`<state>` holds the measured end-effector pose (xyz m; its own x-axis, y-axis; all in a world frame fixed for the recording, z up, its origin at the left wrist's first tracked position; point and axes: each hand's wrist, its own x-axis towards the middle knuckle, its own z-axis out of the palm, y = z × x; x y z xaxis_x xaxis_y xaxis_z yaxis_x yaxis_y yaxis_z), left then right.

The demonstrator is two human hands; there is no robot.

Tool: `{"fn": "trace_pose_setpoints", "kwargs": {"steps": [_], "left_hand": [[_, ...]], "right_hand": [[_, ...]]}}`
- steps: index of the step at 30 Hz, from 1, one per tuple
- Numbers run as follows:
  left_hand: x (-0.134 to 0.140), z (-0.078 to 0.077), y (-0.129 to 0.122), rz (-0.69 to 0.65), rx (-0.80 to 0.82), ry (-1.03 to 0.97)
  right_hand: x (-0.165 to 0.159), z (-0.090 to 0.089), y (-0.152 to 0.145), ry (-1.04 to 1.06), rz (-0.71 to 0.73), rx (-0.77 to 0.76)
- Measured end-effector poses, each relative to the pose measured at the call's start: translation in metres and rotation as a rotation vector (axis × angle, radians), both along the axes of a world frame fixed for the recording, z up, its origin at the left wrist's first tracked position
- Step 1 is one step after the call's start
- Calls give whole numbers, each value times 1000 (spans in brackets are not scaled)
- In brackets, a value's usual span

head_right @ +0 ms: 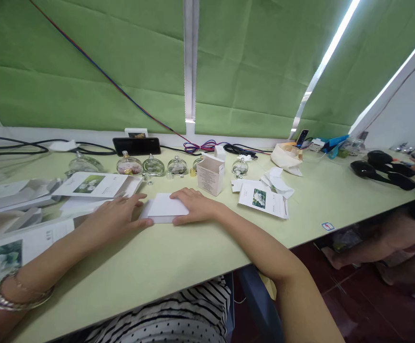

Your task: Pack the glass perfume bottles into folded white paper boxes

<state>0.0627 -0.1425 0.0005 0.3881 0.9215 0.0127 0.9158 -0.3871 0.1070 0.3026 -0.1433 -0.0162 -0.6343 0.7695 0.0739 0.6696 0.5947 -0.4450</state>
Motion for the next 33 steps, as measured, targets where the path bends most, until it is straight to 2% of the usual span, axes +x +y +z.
{"fn": "trace_pose_setpoints", "kwargs": {"steps": [6, 9, 15, 18, 24, 30, 33], "left_hand": [[6, -9, 0, -48, -145, -323], [7, -13, 1, -85, -182, -398], [4, -7, 2, -206, -214, -385], [1, -11, 6, -235, -171, -344], [3, -14, 5, -208, -145, -337], [8, -13, 2, -240, -154, -309], [11, -15, 3, -257, -142, -299]], "right_hand": [[-3, -5, 1, 11, 19, 17], [-2, -7, 3, 31, 40, 23], [-1, -5, 3, 61, 129, 31], [-1, 0, 3, 74, 165, 51], [7, 13, 4, 291, 23, 79], [-1, 9, 0, 29, 111, 17], [-3, 9, -1, 32, 108, 23]]}}
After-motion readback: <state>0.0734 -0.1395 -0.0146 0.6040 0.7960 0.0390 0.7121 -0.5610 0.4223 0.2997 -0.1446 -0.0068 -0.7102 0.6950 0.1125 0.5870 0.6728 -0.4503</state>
